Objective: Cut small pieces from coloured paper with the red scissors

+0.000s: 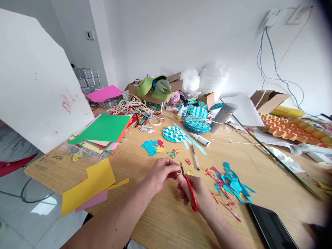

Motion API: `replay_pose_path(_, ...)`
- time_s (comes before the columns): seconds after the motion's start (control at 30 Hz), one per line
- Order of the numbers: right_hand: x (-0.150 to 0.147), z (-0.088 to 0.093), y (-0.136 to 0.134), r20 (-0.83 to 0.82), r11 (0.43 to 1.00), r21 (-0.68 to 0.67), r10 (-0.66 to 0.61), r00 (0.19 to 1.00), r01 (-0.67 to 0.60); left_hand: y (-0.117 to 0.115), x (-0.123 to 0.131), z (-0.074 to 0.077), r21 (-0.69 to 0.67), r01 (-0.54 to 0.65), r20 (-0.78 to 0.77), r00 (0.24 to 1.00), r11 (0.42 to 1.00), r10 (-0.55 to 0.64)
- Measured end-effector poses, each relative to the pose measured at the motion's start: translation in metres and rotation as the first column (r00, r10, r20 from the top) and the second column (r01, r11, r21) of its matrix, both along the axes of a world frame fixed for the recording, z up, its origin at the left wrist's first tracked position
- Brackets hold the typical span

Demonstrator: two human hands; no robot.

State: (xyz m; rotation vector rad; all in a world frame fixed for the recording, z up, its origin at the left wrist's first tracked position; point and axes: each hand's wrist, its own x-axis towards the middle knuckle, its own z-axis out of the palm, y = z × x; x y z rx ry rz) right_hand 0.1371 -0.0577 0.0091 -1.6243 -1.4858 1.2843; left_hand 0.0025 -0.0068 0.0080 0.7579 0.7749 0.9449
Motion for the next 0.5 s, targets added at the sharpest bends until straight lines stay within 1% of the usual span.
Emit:
replay_pose_path(0.23,-0.0001,-0.0025,0.0006,-0.024,1.000,-0.024,-0.016,1.000,0.015,0.0000,0.0001,0.0007,0.003,-0.003,0.007,1.000,1.000,0.003)
replay_pose_path(0.5,-0.0002,-0.0015,0.0005,0.014,1.000,-0.016,-0.014,1.000,0.014,-0.0001,0.0000,0.0017,-0.010,-0.008,0.004,1.000,1.000,0.008)
